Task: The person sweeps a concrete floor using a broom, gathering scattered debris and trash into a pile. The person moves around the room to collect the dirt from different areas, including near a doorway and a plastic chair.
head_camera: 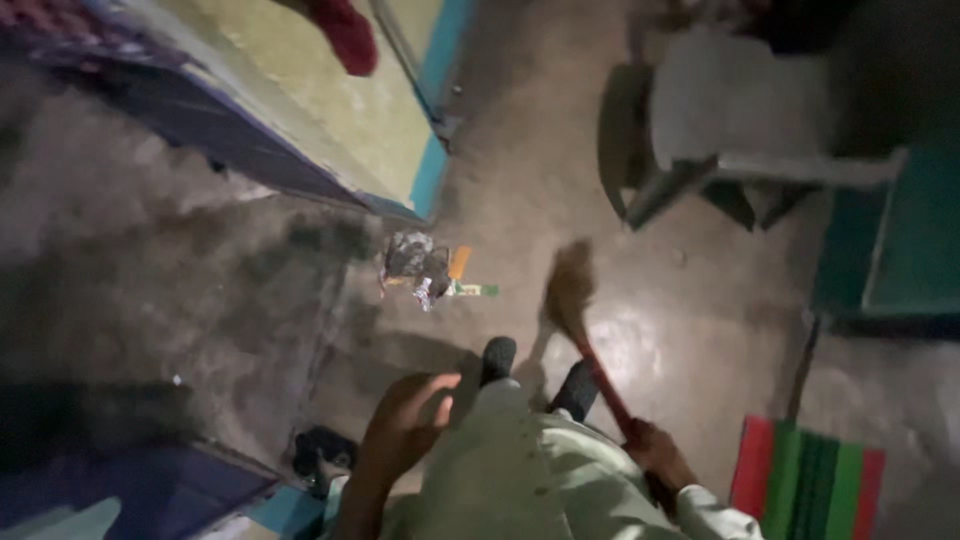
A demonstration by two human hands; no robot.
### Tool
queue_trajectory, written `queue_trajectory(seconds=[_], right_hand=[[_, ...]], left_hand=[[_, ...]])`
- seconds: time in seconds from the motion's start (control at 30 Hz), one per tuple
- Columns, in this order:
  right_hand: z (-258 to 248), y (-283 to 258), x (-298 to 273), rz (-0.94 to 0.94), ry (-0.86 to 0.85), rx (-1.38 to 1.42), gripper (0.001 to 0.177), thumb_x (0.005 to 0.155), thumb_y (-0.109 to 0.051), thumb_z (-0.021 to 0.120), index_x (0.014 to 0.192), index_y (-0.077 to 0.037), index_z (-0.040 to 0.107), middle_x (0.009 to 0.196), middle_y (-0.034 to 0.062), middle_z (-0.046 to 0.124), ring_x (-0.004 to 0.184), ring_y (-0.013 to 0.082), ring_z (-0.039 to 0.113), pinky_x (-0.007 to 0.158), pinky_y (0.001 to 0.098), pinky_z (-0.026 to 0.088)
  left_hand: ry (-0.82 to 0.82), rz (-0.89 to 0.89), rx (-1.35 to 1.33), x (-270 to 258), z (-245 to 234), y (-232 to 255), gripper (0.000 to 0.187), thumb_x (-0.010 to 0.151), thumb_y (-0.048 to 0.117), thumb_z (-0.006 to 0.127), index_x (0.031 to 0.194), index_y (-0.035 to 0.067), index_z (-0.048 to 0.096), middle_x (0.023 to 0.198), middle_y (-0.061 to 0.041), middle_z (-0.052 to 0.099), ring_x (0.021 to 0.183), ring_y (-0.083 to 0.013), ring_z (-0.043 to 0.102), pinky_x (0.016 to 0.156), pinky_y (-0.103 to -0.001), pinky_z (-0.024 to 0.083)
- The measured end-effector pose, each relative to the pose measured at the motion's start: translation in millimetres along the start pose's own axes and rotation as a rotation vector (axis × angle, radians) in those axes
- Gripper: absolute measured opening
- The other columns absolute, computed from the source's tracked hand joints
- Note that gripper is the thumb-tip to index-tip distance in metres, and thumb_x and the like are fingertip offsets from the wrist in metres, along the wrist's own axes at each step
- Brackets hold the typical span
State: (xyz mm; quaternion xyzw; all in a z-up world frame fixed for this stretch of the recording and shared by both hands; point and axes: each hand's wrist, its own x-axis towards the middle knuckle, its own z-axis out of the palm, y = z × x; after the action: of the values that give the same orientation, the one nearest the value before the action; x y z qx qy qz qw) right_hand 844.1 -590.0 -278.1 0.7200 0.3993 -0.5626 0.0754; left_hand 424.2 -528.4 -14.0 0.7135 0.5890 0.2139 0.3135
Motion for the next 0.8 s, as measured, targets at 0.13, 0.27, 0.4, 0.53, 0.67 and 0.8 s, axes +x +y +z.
queue_trajectory(seconds=[0.13, 0.27, 0.4, 0.53, 0.67, 0.8], right_hand=[[-41.6, -55.8, 2.7, -0.089, -0.042, -0.004, 0.063, 0.084, -0.027, 0.075, 0.145, -0.018, 0.058, 0.078, 0.0138, 0.075, 0.057, 0.0235, 0.066, 0.052, 0.0384, 0.052], [-82.2, -107.2, 29.0, -0.117, 0.021, -0.088, 0.066, 0.087, -0.028, 0.075, 0.149, -0.021, 0.055, 0.078, 0.0118, 0.070, 0.055, 0.0219, 0.061, 0.050, 0.0399, 0.051], [-105.3, -149.4, 70.1, -0.199, 0.090, -0.139, 0.067, 0.087, -0.026, 0.073, 0.150, -0.017, 0.051, 0.075, 0.0124, 0.072, 0.056, 0.0221, 0.065, 0.052, 0.0418, 0.055], [-96.2, -203.1, 128.5, -0.212, 0.058, -0.217, 0.049, 0.091, -0.023, 0.070, 0.134, -0.003, 0.057, 0.079, 0.0136, 0.074, 0.060, 0.0253, 0.070, 0.056, 0.0425, 0.060], [-61.8, -267.8, 151.0, -0.259, -0.121, -0.458, 0.040, 0.093, -0.025, 0.069, 0.116, 0.007, 0.071, 0.079, 0.0172, 0.073, 0.061, 0.0273, 0.069, 0.056, 0.0426, 0.059], [-31.9, -323.8, 126.2, -0.261, -0.374, -0.227, 0.031, 0.094, -0.027, 0.068, 0.108, 0.001, 0.062, 0.077, 0.0113, 0.065, 0.062, 0.0225, 0.059, 0.058, 0.0411, 0.052]], left_hand=[[0.164, -0.059, -0.059, -36.9, 6.2, -4.5, 0.045, 0.086, 0.016, 0.072, 0.130, 0.010, 0.065, 0.121, -0.014, 0.070, 0.113, -0.0352, 0.065, 0.094, -0.044, 0.051], [0.233, -0.493, 0.003, -74.4, 13.1, -20.3, 0.033, 0.089, 0.018, 0.070, 0.122, 0.012, 0.070, 0.123, -0.012, 0.072, 0.117, -0.0319, 0.067, 0.098, -0.043, 0.052], [0.219, -0.619, -0.022, -78.4, 22.0, -28.9, 0.030, 0.092, 0.021, 0.068, 0.121, 0.013, 0.071, 0.124, -0.010, 0.073, 0.119, -0.0299, 0.067, 0.099, -0.042, 0.053], [0.359, -0.512, -0.120, -51.9, 24.3, -40.4, 0.031, 0.091, 0.016, 0.069, 0.121, 0.009, 0.070, 0.123, -0.014, 0.071, 0.115, -0.0340, 0.067, 0.096, -0.044, 0.053], [0.455, -0.242, -0.048, -15.4, 4.4, -65.4, 0.035, 0.084, 0.012, 0.073, 0.119, 0.006, 0.070, 0.118, -0.018, 0.070, 0.110, -0.0385, 0.066, 0.095, -0.046, 0.052], [0.524, -0.260, 0.062, 9.4, -26.6, -88.6, 0.035, 0.084, 0.012, 0.073, 0.118, 0.005, 0.069, 0.118, -0.019, 0.069, 0.108, -0.0403, 0.064, 0.093, -0.047, 0.051]])
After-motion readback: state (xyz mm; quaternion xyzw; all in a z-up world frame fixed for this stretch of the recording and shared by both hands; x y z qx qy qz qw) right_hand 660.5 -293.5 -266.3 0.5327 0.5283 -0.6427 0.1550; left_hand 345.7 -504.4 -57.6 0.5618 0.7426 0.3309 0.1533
